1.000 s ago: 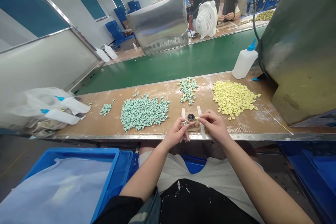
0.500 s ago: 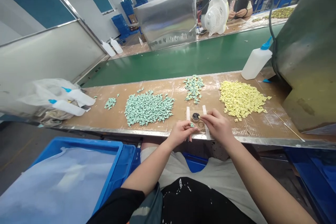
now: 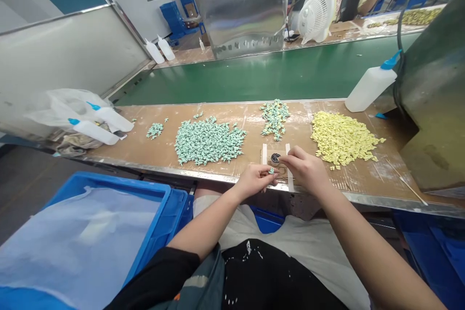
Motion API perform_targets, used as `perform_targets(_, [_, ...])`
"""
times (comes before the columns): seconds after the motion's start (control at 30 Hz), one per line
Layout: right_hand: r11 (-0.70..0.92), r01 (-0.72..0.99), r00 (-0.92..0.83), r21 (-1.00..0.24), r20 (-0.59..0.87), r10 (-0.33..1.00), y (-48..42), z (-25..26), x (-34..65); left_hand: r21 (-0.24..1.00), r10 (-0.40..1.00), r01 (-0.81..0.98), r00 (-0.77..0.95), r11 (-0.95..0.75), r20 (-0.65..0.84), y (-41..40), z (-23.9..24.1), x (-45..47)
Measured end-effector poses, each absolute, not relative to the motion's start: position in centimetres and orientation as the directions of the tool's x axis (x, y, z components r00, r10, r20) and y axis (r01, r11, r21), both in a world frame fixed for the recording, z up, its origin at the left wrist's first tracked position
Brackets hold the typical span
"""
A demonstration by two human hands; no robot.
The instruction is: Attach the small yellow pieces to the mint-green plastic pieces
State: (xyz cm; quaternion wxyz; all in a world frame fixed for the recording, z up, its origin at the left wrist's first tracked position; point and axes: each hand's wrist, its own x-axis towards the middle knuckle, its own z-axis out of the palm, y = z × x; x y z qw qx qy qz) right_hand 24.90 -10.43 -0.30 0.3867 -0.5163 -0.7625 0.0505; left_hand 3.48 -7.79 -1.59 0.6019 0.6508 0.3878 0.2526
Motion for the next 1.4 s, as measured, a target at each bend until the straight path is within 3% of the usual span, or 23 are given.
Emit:
perform_targets(0.17, [0.455,0.563,0.063,-0.690,0.585,0.809,-12.9,-1.9,23.1,0.978,0.790,0.209,0.601,-0.013,-0.118,-7.9,-0.7,3.4])
perform_targets(0.3, [0.442,0.513,0.107,-0.736,0.566,0.817,-13.9,-2.8,22.1,0.972,0.782,0.225,0.616,-0.061,-0.094,-8.0,-0.5,3.4])
perform_targets(0.5, [0.458,0.562,0.042,-0.689,0.577,0.815,-13.8,-3.2,22.0,0.960,0.794,0.261,0.603,-0.101,-0.080,-8.1,-0.6,3.6])
perform_targets(0.77, [0.550,0.730,-0.064,-0.406,0.760,0.647,-14.1,-3.8,21.6,0.863,0.808,0.364,0.584,-0.349,0.081,-8.6,-0.4,3.5])
perform_targets(1.0, [0.583,0.602,-0.041,-0.546,0.708,0.705,-14.2,-2.7,22.0,0.811,0.788,0.387,0.600,-0.439,0.140,-8.7,-0.9,3.4])
perform_targets(1.4, [0.617,0.629,-0.059,-0.472,0.763,0.644,-14.3,-2.8,21.8,0.714,0.737,0.385,0.620,-0.585,0.269,-8.5,-2.2,3.4])
